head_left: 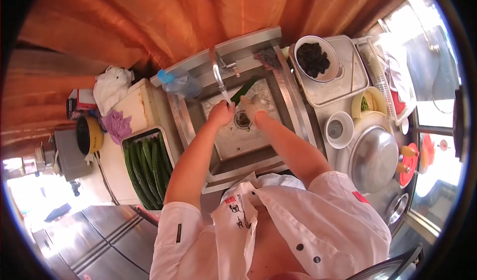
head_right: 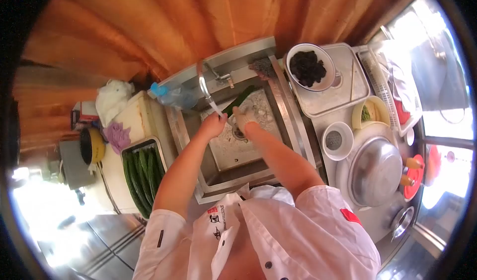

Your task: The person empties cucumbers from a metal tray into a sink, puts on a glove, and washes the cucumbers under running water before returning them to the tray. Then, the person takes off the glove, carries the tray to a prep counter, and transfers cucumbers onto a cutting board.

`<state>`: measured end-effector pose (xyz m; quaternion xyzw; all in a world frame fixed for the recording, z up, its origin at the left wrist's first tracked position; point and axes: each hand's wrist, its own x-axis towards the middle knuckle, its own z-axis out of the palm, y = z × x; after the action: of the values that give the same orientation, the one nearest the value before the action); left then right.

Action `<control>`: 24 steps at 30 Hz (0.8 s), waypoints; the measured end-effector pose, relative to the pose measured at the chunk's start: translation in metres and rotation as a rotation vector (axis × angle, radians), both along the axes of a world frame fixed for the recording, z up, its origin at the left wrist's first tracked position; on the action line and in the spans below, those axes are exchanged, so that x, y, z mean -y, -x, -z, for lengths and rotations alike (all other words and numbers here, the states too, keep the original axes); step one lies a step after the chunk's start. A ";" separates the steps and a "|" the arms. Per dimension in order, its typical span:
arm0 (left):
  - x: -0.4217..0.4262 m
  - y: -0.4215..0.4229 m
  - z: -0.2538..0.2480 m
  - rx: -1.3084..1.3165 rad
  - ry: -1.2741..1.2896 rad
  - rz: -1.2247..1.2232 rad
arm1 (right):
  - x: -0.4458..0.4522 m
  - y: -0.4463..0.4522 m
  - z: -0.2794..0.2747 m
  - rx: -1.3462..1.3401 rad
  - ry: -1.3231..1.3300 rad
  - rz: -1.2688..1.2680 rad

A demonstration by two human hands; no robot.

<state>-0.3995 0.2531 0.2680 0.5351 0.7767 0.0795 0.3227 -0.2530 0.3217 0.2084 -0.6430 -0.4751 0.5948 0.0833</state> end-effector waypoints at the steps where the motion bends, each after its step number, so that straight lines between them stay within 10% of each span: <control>1: 0.002 -0.008 0.003 0.053 -0.033 -0.103 | 0.004 0.011 0.021 -0.311 0.399 0.127; 7: 0.089 -0.064 -0.090 -0.049 0.022 -0.128 | -0.018 0.029 0.072 -0.182 0.289 0.154; 9: 0.119 -0.065 -0.102 -0.068 0.016 -0.137 | -0.020 0.024 0.050 -0.607 0.466 0.691; 14: 0.123 -0.036 -0.036 -0.029 -0.130 -0.285 | 0.084 0.055 0.038 -0.487 0.406 0.406; 18: 0.167 -0.053 -0.075 0.109 -0.095 -0.276 | 0.034 0.037 0.116 -0.286 0.186 0.094; 20: 0.180 -0.061 -0.110 0.162 -0.082 -0.281 | -0.007 0.017 0.035 -0.528 0.434 0.447; 24: 0.166 -0.047 -0.070 0.168 -0.149 -0.385 | 0.059 0.048 0.005 -0.415 0.169 0.149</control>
<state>-0.3527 0.0873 0.3382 0.3906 0.8270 0.2412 0.3245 -0.3007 0.2624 0.2034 -0.5449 -0.3475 0.7443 0.1686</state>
